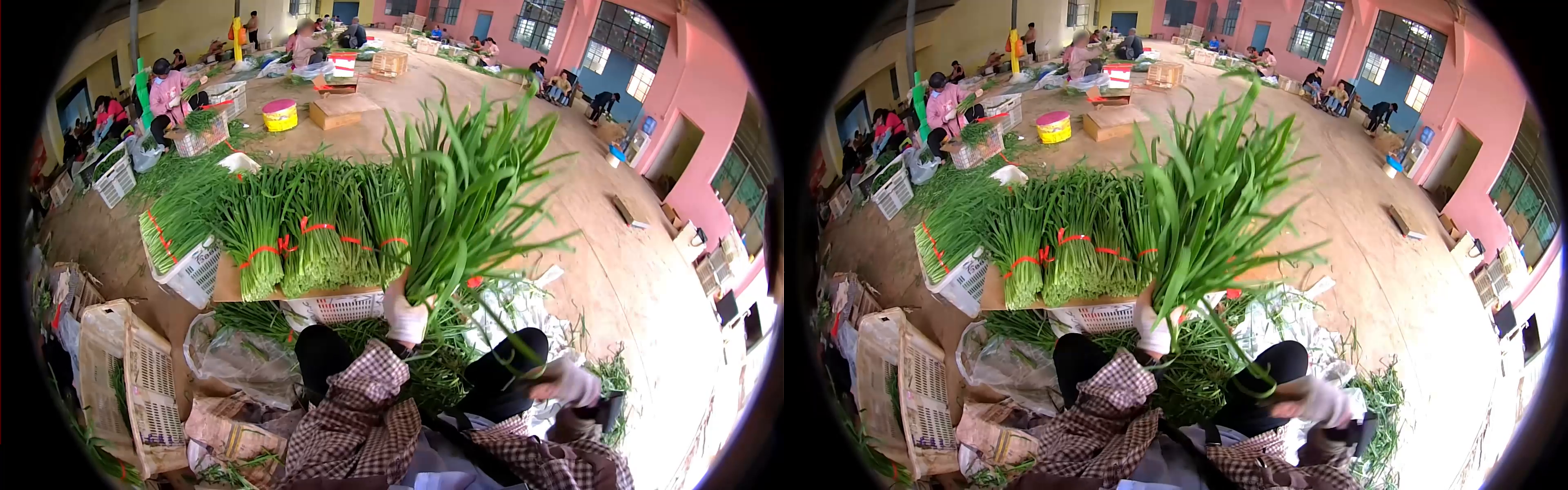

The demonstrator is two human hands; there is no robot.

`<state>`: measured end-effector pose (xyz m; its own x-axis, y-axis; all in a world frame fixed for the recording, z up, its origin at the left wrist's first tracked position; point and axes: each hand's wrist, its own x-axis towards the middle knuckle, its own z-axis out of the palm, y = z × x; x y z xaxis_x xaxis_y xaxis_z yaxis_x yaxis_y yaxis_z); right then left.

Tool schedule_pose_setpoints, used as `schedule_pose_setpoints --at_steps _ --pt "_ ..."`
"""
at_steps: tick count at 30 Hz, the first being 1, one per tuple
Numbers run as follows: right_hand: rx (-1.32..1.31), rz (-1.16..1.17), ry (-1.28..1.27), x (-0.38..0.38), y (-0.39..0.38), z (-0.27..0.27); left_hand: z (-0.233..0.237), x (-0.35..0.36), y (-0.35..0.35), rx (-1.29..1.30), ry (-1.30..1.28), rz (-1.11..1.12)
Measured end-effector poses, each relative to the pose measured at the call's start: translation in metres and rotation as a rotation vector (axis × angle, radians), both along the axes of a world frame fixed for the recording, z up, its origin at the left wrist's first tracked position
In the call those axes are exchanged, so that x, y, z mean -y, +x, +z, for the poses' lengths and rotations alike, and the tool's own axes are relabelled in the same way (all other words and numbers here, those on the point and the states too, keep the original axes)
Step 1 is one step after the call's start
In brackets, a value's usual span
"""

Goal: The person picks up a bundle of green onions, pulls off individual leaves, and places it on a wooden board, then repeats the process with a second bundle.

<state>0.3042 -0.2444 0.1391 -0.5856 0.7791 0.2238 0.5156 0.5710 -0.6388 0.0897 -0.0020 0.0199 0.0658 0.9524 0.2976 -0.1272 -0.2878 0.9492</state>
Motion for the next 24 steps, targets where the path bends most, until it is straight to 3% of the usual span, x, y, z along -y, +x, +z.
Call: schedule_pose_setpoints --at_steps 1,2,4,6,8,9,10,11,12,13,14,15,16,17,20,21,22,24 --pt "0.036 -0.163 -0.279 0.01 0.005 -0.037 -0.015 -0.023 0.017 0.221 -0.032 -0.077" --pt "0.061 -0.326 -0.566 -0.012 -0.06 -0.015 -0.026 -0.042 0.032 0.433 -0.074 -0.158" --pt "-0.275 -0.553 -0.639 -0.047 -0.081 -0.048 0.027 -0.015 0.039 0.346 0.027 -0.033" --pt "-0.727 -0.586 -0.269 -0.097 -0.075 -0.103 0.03 -0.011 0.045 0.332 0.067 -0.055" --pt "-0.967 -0.564 -0.207 -0.134 -0.082 -0.083 0.003 -0.015 0.051 0.084 0.18 0.097" --pt "-0.855 -0.587 -0.173 -0.149 -0.087 -0.071 -0.005 -0.013 0.051 -0.039 0.238 0.18" --pt "-0.742 -0.607 -0.137 -0.159 -0.092 -0.062 0.017 0.014 0.035 -0.199 0.283 0.219" --pt "-1.049 -0.585 -0.394 -0.171 -0.091 -0.085 -0.031 0.003 0.048 -0.091 0.165 0.142" --pt "-1.018 -0.556 -0.231 -0.164 -0.108 -0.051 -0.072 -0.015 0.061 0.014 0.048 0.06" --pt "-1.134 -0.593 -0.282 -0.169 -0.108 -0.058 0.007 0.026 0.032 -0.525 0.56 0.405" --pt "-1.249 -0.63 -0.332 -0.171 -0.105 -0.065 0.018 0.036 0.027 -0.506 0.586 0.37" --pt "-1.17 -0.69 -0.151 -0.162 -0.108 -0.053 0.02 0.037 0.023 -0.505 0.569 0.285" --pt "-1.275 -0.705 -0.175 -0.169 -0.101 -0.067 0.018 0.038 0.016 -0.51 0.549 0.195" --pt "-1.279 -0.69 -0.171 -0.168 -0.096 -0.066 0.013 0.034 0.01 -0.387 0.589 0.094" --pt "-1.187 -0.609 -0.316 -0.164 -0.072 -0.079 -0.047 0.013 -0.013 -0.073 0.032 -0.045" --pt "-1.16 -0.587 -0.294 -0.164 -0.073 -0.081 -0.021 0.014 -0.026 -0.236 0.047 0.015" --pt "-1.13 -0.565 -0.28 -0.163 -0.074 -0.084 -0.05 -0.003 -0.027 -0.108 0.045 -0.123" --pt "-1.166 -0.485 -0.377 -0.162 -0.08 -0.094 -0.039 0.003 -0.032 0.143 -0.125 -0.566"
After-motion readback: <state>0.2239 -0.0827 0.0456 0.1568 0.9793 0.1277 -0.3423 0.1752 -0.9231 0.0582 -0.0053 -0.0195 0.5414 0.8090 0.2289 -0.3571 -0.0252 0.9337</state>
